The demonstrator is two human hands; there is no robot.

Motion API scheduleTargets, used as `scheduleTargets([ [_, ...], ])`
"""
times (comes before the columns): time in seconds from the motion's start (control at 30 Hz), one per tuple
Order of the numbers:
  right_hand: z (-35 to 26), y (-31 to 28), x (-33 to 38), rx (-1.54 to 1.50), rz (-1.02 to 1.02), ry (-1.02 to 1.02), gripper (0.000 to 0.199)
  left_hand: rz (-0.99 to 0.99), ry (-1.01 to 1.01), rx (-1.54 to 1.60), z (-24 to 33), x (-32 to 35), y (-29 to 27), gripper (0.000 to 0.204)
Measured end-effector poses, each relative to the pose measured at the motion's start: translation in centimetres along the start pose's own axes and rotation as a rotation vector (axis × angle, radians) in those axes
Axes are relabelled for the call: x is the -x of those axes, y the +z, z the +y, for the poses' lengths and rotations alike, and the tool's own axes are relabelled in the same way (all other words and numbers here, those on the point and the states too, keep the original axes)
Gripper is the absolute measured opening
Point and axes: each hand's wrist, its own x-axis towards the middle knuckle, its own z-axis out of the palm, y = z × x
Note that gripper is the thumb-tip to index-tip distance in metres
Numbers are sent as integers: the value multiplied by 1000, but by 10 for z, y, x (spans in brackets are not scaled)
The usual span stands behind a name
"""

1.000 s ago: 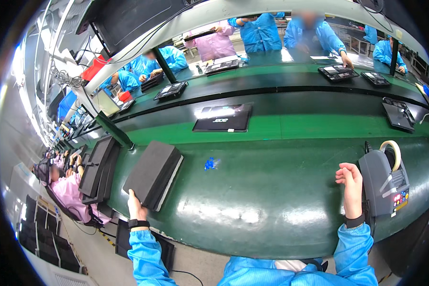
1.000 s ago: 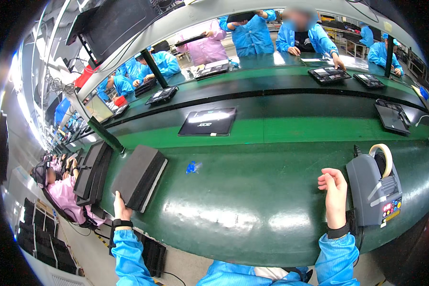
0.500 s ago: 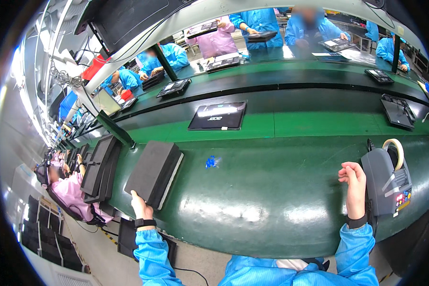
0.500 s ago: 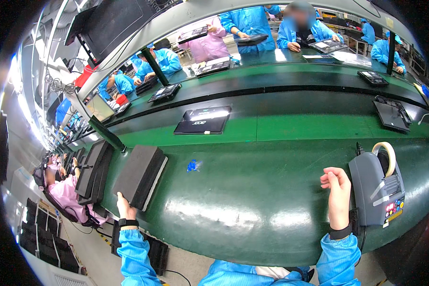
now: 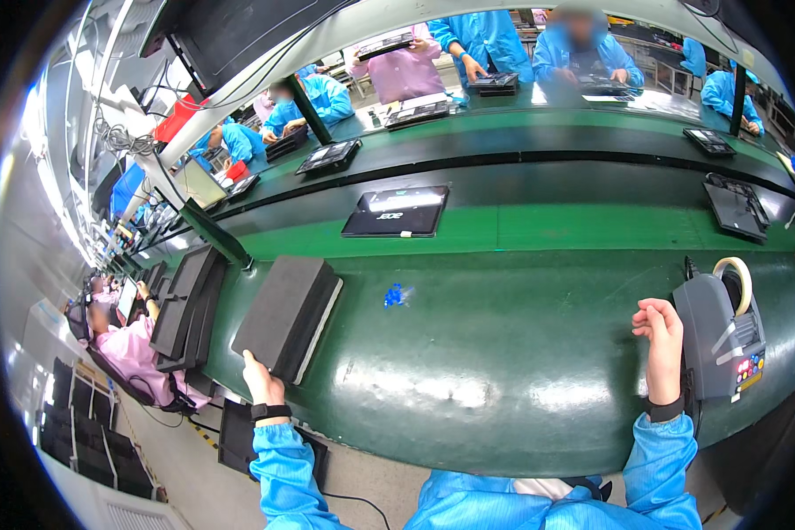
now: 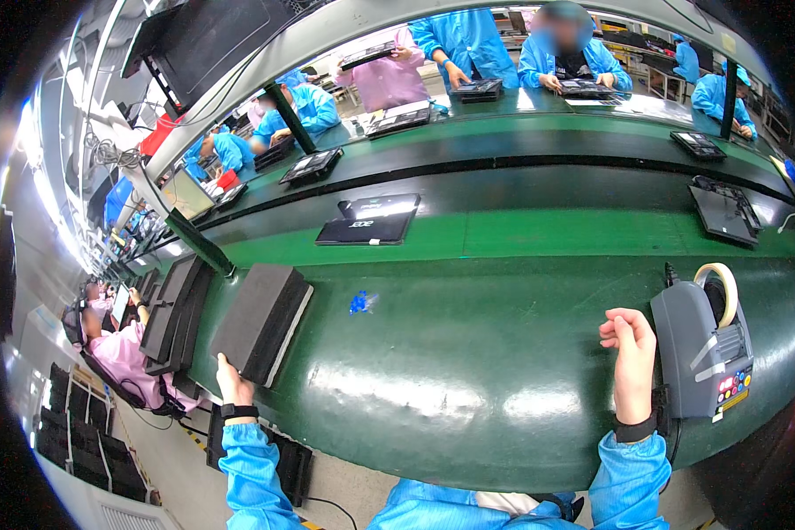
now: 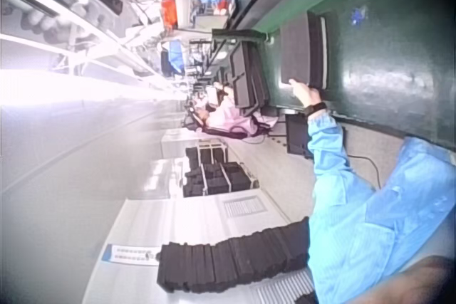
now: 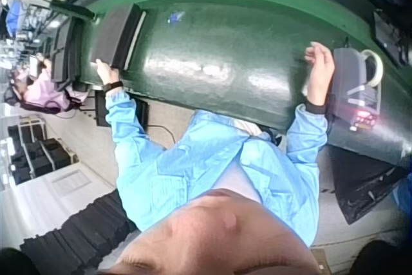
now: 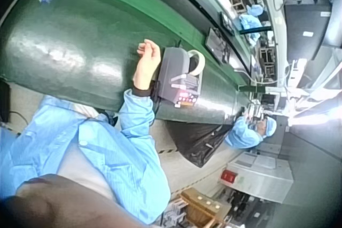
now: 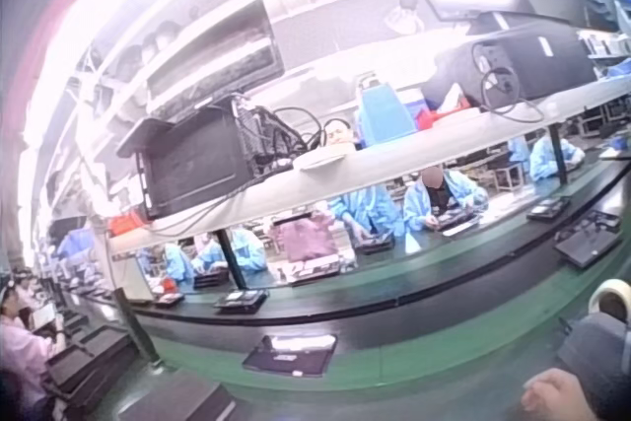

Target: Assembling or inspecting tablet computers and their protective cases on a production line.

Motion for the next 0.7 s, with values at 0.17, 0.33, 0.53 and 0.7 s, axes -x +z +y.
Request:
scheduleTargets([
  [0.17, -1, 0, 0, 1, -5, 9, 18, 6, 16, 35, -1, 6, 4, 47],
  [0.33, 1, 2, -1, 4, -12, 13, 18, -17, 64, 36, -2, 2, -6, 43],
  [0.53, -2, 1, 3, 10, 18, 4, 17, 199, 93, -57, 20, 43, -6, 33],
  [0.7, 1, 20, 7, 35, -7, -54, 17, -44, 504, 210, 68, 53, -3, 12],
])
